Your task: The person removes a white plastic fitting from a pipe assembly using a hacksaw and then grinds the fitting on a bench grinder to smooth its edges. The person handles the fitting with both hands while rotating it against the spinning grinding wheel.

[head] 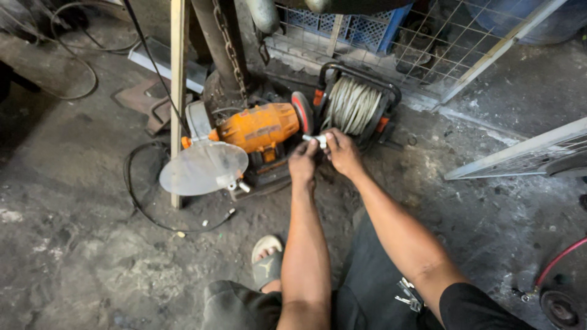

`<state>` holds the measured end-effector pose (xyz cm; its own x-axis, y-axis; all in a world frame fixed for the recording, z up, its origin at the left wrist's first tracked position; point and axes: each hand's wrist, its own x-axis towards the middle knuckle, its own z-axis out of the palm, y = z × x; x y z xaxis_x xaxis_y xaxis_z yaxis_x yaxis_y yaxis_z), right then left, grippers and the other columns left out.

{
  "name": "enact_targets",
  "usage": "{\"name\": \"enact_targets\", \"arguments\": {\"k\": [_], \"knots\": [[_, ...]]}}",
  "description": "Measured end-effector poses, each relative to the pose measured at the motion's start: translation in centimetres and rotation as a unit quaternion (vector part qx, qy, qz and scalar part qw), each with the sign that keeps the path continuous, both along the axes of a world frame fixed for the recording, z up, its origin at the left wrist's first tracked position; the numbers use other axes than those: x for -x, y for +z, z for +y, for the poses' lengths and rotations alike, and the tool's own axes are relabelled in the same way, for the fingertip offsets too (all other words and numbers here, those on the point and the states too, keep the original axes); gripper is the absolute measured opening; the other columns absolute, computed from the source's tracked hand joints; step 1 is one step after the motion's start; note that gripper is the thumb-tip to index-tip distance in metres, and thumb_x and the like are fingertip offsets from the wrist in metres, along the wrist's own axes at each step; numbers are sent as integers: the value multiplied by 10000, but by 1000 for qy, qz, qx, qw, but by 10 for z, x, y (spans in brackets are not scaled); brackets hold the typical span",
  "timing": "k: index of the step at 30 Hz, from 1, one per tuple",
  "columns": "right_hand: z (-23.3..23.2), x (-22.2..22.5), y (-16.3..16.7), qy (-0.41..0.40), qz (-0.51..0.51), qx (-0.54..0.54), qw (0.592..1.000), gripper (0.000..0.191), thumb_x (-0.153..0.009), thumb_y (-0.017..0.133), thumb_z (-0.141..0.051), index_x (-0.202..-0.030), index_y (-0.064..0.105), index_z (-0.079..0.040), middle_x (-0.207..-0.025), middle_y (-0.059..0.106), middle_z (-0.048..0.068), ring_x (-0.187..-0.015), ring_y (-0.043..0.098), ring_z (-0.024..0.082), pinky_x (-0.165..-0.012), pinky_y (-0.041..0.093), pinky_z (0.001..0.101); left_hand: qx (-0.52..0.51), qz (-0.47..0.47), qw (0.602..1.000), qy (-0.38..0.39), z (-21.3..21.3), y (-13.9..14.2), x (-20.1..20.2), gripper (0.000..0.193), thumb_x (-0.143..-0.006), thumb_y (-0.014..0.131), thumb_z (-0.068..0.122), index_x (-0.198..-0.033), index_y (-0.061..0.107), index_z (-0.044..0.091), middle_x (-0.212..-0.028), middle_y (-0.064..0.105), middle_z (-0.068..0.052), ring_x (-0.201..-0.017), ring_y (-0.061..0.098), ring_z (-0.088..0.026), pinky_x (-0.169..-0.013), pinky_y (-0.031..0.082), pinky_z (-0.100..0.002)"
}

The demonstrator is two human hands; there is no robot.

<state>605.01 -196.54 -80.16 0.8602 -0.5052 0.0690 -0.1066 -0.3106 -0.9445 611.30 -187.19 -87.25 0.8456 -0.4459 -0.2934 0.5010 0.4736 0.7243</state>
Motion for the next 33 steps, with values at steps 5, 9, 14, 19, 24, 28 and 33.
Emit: {"name": "enact_targets", "arguments": {"k": [5, 9, 14, 19, 24, 28, 33], "knots": [[2, -11, 9, -7, 40, 65, 997, 377, -1091, 455, -378, -945, 623, -74, -673, 608, 6, -537, 581, 113, -526, 483, 295, 51, 21, 998, 15, -2, -1, 0, 250, -993, 677, 206, -1082, 710, -26, -922, 734, -73, -786, 676, -166, -725, 554, -306], [-3, -18, 10, 5, 56, 14, 998, 401, -1085, 471, -373, -865, 605, -66, -659, 600, 1, -526, 560, 109, -506, 468, 297, 81, 36, 996, 19, -2, -1, 1, 248, -1002, 664, 209, -1074, 701, -25, -877, 724, -81, -731, 677, -187, -672, 565, -321], [-13, -12, 7, 25, 58, -65, 996, 375, -1090, 494, -339, -865, 613, -64, -674, 586, -2, -525, 527, 106, -500, 442, 287, 55, 26, 998, -15, 0, 3, 5, 239, -1011, 651, 205, -1066, 701, -22, -873, 729, -77, -730, 684, -179, -683, 561, -309], [-9, 0, 4, 14, 38, -152, 988, 305, -1086, 490, -306, -978, 663, -78, -714, 595, -11, -555, 531, 92, -506, 454, 278, 64, 0, 996, -55, 5, 5, 5, 209, -991, 651, 181, -1049, 701, -13, -839, 720, -79, -693, 678, -191, -662, 560, -315], [-3, 3, -3, -10, 9, -150, 989, 226, -1061, 490, -240, -1116, 668, -113, -817, 649, -32, -641, 596, 69, -571, 496, 245, 70, 7, 997, 9, -1, 0, 7, 169, -982, 665, 132, -1068, 699, -9, -850, 711, -56, -691, 648, -152, -655, 542, -300], [-4, 1, -8, -10, -15, -106, 994, 156, -1057, 547, -179, -1081, 651, -65, -827, 639, 1, -669, 597, 88, -597, 520, 269, 36, 21, 999, 9, -7, -1, 7, 135, -970, 667, 85, -1056, 690, -16, -837, 706, -62, -688, 657, -158, -649, 548, -305], [-3, 2, -7, 31, -16, -24, 999, 141, -976, 576, -112, -1085, 646, -57, -853, 642, 24, -758, 632, 131, -650, 546, 310, -116, -82, 990, 8, -8, 0, 9, 159, -942, 711, 120, -1049, 735, 5, -889, 735, -51, -764, 648, -145, -700, 539, -301]]}}
